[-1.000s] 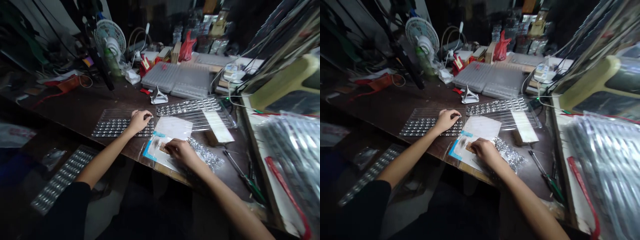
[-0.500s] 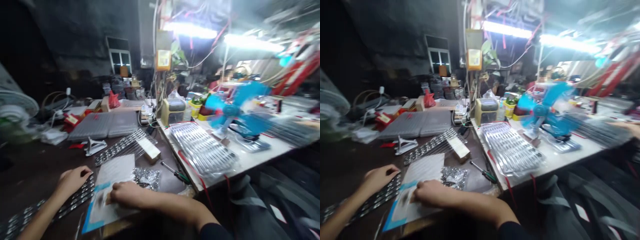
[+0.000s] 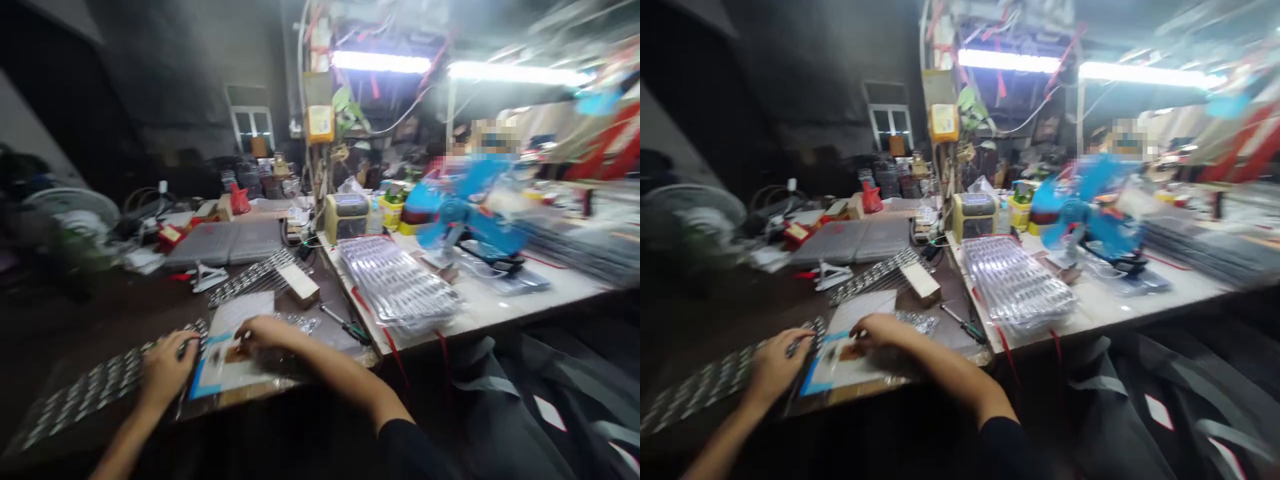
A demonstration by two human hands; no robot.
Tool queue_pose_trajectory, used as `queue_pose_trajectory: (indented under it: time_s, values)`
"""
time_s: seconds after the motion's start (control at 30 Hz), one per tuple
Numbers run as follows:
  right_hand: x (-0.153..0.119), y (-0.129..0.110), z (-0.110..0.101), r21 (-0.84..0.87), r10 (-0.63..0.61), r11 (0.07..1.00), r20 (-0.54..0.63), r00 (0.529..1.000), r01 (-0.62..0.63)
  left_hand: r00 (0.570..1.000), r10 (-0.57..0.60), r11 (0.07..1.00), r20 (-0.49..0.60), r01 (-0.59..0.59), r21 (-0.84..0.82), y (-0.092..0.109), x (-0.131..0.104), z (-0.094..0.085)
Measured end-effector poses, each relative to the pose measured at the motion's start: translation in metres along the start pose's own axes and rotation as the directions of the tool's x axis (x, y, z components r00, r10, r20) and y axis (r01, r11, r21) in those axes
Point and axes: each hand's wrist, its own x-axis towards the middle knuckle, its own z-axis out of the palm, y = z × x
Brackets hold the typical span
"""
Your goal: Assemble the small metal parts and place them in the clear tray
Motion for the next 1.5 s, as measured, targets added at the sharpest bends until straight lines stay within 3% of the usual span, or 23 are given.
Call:
queue_pose_trajectory:
  time_s: [0.07,0.17,0.37,0.7,0.93,1.2,1.33,1.43,1.5]
  values:
    - [0.001,0.010,0.001,0.034,0.009,0.999,-0.031,0.999,-0.008,0.999,0.027,0.999,-0.028,-0.028,-0.021,0.023,-0.030,0.002]
    - [0.007,0.024,0.004,0.078,0.007,0.997,-0.057,0.998,-0.003,0.996,-0.066,0.997,-0.054,0.069,0.048,0.040,-0.048,0.007]
    - [0.012,0.029,0.009,0.133,0.002,0.991,-0.075,0.997,0.008,0.987,-0.159,0.983,-0.029,0.161,0.087,0.034,-0.046,0.002]
    - [0.006,0.004,0.003,0.149,-0.036,0.987,-0.117,0.993,0.054,0.985,-0.171,0.982,-0.031,0.173,0.078,0.035,-0.050,0.004]
    - [0.006,0.001,0.002,0.137,-0.019,0.990,-0.027,0.999,0.023,0.981,-0.189,0.975,0.035,0.184,0.122,0.041,-0.049,0.002]
    - [-0.015,0.019,-0.014,0.038,0.133,0.990,0.123,0.983,-0.139,0.980,-0.185,0.982,0.067,0.182,0.053,0.039,-0.053,0.002]
    - [-0.020,0.020,-0.011,0.003,0.195,0.981,0.117,0.974,-0.196,0.990,-0.093,0.992,0.111,0.101,-0.072,0.035,-0.025,0.001]
    - [-0.019,0.019,-0.007,0.004,0.206,0.978,0.115,0.972,-0.207,0.986,0.016,0.992,0.163,0.004,-0.123,0.047,0.033,0.014]
    - [-0.020,0.018,-0.006,0.012,0.196,0.980,0.115,0.974,-0.199,0.965,0.122,0.983,0.232,-0.085,-0.162,0.063,0.080,0.035]
